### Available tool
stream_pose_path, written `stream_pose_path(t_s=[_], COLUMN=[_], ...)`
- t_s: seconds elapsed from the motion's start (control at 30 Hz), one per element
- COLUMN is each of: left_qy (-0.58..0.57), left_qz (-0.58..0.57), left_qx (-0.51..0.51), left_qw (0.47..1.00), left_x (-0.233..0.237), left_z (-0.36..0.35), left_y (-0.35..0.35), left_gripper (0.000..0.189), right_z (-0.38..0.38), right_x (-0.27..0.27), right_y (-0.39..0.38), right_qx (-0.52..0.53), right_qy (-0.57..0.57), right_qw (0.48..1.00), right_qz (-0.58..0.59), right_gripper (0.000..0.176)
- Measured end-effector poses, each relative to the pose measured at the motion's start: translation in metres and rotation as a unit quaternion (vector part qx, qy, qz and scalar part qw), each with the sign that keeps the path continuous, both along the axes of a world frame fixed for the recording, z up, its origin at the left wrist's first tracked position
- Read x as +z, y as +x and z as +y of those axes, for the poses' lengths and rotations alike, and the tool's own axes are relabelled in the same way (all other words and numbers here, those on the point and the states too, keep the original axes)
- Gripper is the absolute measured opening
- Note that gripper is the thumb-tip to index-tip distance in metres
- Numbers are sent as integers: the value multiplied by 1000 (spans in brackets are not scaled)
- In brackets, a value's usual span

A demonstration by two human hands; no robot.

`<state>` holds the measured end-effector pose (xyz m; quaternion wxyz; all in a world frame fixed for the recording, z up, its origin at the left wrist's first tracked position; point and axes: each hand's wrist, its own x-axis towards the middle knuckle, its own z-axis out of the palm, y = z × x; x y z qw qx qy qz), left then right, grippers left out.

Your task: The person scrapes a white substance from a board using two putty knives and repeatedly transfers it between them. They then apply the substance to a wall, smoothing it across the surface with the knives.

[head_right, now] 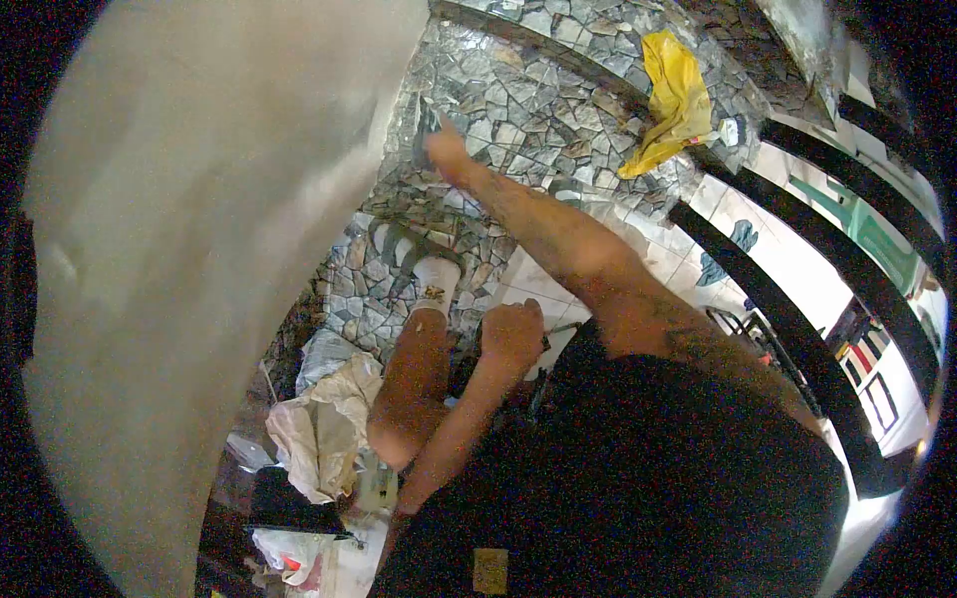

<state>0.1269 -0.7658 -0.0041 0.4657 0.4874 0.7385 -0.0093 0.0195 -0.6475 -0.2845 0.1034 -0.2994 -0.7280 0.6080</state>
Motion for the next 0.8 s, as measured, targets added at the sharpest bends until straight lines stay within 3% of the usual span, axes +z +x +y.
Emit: stream_pose_path(t_s=[0.03, 0.07, 0.13, 0.17, 0.3, 0.37, 0.43, 0.5, 0.57, 0.63, 0.8], left_qy=[-8, -18, -29, -33, -37, -63, -79, -79, -62, -66, -69], left_qz=[1, 0, -10, -17, -62, -61, -65, -61, -50, -64, -39], left_qx=[-4, -8, -29, -40, -47, -56, -65, -72, -75, -66, -62], left_qw=[1000, 1000, 999, 998, 996, 995, 993, 992, 994, 994, 995], left_x=[3, 3, -4, -7, -10, -11, -8, -6, -4, -6, -11], left_z=[5, 6, 2, -1, -6, -5, -2, -1, -2, -4, -9], left_y=[-4, -5, 1, 5, 8, 6, 1, -3, -3, -3, 3], left_gripper=[8, 8, 8, 8, 9, 10, 11, 11, 12, 11, 11], right_z=[1, -9, -26, -20, -29, -34, -30, -33, -35, -31, -36], right_x=[-41, -63, -58, -27, -18, -53, -28, -21, -17, 22, 57], right_y=[-10, -37, -63, -75, -101, -103, -116, -117, -119, -124, -119], right_qx=[21, -91, -199, -200, -244, -150, -269, -204, -205, -273, -254], right_qy=[67, -115, -297, -301, -296, -113, -294, -168, -150, -239, -228], right_qw=[998, 989, 933, 930, 918, 979, 916, 964, 965, 925, 935], right_qz=[0, -2, -37, -66, -104, -76, -53, -38, -60, -114, -98], right_gripper=[43, 43, 44, 46, 49, 45, 44, 44, 44, 43, 44])
